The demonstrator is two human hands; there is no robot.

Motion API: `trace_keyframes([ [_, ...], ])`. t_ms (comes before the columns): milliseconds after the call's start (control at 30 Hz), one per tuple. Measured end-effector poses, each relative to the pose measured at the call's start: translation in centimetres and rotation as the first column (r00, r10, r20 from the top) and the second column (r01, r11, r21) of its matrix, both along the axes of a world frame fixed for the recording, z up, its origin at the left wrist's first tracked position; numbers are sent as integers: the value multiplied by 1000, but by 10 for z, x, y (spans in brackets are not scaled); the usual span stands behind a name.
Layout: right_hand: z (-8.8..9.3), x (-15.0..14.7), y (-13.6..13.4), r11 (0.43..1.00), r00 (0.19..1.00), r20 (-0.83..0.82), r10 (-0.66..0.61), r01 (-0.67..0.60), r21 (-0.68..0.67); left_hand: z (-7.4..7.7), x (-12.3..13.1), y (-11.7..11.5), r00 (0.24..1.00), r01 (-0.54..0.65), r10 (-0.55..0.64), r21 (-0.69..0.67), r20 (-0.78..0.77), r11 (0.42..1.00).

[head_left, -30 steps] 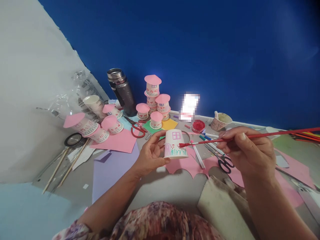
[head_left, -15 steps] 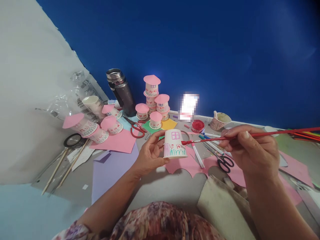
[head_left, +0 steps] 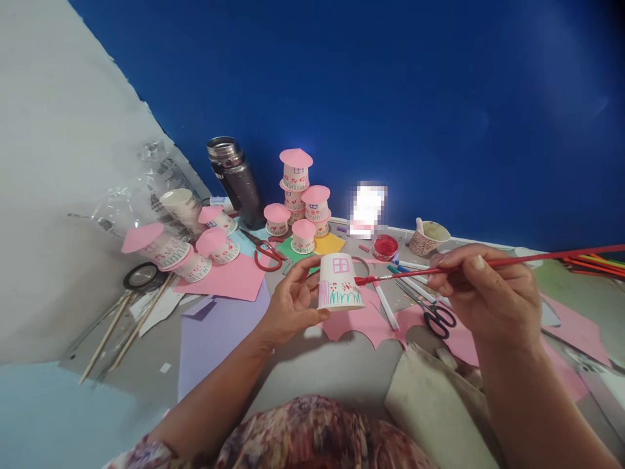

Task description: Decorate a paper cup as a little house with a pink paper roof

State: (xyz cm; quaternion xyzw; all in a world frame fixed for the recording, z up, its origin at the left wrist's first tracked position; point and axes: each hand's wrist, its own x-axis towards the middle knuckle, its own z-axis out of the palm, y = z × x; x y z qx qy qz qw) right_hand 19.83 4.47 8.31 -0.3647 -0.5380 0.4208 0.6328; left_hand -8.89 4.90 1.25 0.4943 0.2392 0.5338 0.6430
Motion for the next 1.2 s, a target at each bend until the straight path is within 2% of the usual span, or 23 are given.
trace_keyframes([
  [333,1,-6,-3,998,999,5,40,-39,-45,-1,0,1,1000,-10,10,0,-17,1000],
  [767,0,-3,-2,999,999,-10,51,-52,-18,0,1,0,1000,-5,5,-43,-3,999],
  [933,-2,2,1,999,999,-29,40,-40,18,4,1,-2,999,-42,41,-110,-7,993],
  [1200,1,-2,1,999,999,-30,42,-42,-7,8,3,-4,999,-52,50,-195,-13,979],
])
